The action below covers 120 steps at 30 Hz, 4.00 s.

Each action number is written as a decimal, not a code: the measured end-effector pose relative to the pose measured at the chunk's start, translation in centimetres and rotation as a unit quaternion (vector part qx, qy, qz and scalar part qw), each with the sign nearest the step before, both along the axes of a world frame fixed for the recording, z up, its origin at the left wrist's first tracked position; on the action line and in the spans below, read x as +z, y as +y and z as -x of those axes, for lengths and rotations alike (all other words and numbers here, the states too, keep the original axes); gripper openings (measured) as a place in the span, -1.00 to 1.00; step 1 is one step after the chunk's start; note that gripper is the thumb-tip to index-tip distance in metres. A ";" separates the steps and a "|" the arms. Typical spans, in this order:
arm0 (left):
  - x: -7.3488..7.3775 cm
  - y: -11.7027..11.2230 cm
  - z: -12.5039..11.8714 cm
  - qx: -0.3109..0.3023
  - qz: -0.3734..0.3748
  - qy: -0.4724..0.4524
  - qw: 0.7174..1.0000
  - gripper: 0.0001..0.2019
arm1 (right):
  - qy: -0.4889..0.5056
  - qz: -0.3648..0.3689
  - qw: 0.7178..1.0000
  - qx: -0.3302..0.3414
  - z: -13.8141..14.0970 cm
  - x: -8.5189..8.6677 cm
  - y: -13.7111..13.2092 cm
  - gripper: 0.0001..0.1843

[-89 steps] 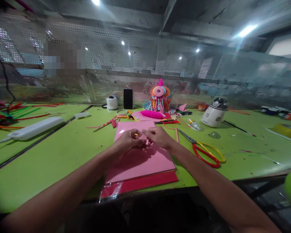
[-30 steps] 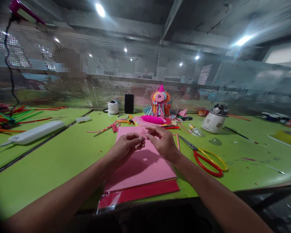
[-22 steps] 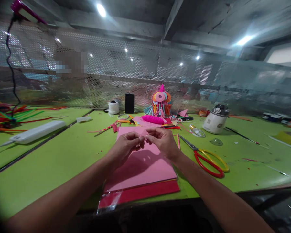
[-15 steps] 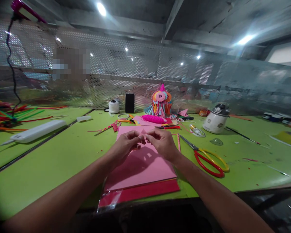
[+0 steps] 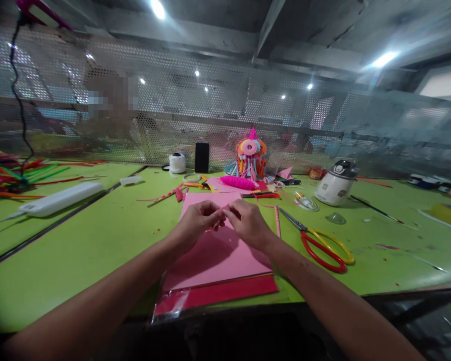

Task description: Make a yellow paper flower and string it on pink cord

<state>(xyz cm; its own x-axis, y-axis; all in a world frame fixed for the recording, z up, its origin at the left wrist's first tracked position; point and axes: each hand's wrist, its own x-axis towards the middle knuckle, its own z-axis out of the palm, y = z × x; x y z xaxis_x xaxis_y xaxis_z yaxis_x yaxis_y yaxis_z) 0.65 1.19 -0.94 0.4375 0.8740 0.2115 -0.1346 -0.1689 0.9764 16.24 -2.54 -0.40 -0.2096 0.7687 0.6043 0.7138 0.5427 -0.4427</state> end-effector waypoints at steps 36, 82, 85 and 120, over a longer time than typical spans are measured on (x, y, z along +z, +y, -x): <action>0.7 -0.7 0.2 -0.028 0.143 -0.194 0.970 -0.86 | -0.187 -0.138 0.972 -0.037 1.4 -0.9 -1.4 -0.64; -1.0 0.1 -0.1 0.063 -0.153 0.118 0.979 -0.68 | 0.146 0.061 0.987 -0.001 0.0 -0.3 0.5 -0.65; -0.7 0.1 -0.1 0.064 -0.141 0.117 0.981 -0.71 | 0.128 0.059 0.990 0.017 0.0 -0.3 0.5 -0.68; 2.6 4.6 4.8 0.013 -0.263 0.565 0.782 -0.62 | 0.175 0.105 0.977 -0.054 -2.0 -0.6 2.0 -0.75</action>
<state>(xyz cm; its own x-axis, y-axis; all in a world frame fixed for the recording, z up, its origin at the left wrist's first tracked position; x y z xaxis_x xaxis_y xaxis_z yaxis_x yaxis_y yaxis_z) -4.17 5.84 1.62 0.5887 0.8075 0.0355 0.7736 -0.5756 0.2650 18.27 -0.58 -0.95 0.0720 0.8896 0.4510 0.5464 0.3431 -0.7640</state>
